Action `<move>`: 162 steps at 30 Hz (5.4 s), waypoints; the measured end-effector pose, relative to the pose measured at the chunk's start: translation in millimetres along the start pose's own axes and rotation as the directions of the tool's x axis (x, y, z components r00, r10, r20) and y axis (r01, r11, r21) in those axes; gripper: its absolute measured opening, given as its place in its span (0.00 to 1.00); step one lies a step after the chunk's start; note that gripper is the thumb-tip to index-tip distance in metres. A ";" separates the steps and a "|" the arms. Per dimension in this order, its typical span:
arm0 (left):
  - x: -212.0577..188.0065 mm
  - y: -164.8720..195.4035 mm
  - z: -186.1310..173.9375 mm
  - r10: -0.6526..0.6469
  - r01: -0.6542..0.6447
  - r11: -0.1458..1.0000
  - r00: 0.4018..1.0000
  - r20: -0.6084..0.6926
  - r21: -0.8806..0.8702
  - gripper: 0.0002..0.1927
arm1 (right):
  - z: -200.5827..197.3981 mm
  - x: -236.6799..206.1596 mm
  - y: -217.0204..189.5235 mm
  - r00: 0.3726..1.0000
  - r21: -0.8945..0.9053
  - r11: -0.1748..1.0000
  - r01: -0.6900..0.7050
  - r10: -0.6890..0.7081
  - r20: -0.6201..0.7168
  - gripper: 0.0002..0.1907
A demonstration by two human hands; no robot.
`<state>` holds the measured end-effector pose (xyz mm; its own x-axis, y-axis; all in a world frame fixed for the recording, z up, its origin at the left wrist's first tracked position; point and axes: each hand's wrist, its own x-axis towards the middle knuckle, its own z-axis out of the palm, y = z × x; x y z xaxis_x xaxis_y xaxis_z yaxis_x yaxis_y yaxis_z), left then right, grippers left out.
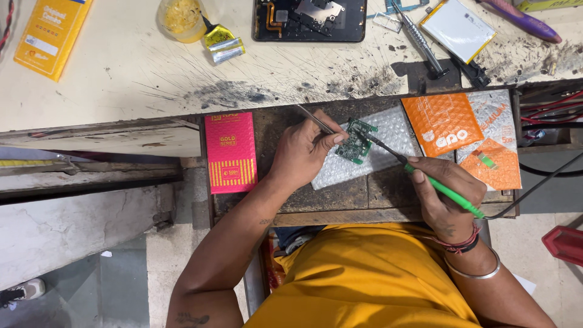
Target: The person solders a small green circuit board resting on bubble wrap on a workbench, holding the board steady with tweezers in one hand while applying a green-handled soldering iron with the other. Later they switch to a hot air gun, directing heated air at the board while continuing to work on it with the tweezers.
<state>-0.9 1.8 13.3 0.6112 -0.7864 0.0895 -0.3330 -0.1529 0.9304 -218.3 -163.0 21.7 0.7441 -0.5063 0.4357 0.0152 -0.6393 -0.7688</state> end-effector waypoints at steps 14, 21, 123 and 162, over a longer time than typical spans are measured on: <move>-22.4 22.1 -17.8 0.139 -0.095 0.973 0.969 0.205 -0.211 0.07 | -18.7 -25.0 1.6 0.995 0.058 0.997 -0.048 0.053 -0.089 0.12; -27.7 27.2 -16.8 0.153 -0.119 0.976 0.970 0.189 -0.180 0.08 | -33.0 -43.6 -0.8 0.997 0.007 1.000 -0.026 0.027 -0.079 0.17; -30.9 26.4 -5.9 0.171 -0.197 0.973 0.967 0.191 0.124 0.06 | -31.1 -53.3 4.8 0.998 0.035 0.999 -0.029 0.031 -0.054 0.19; -24.2 23.0 -4.2 0.163 -0.179 0.978 0.975 0.151 0.105 0.08 | -27.7 -40.6 -0.9 0.999 -0.040 0.998 0.047 -0.047 0.015 0.11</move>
<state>-20.3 19.8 34.1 0.4333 -0.8821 0.1848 -0.5105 -0.0712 0.8569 -267.0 -157.9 17.6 0.7526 -0.4672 0.4641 0.0233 -0.6853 -0.7279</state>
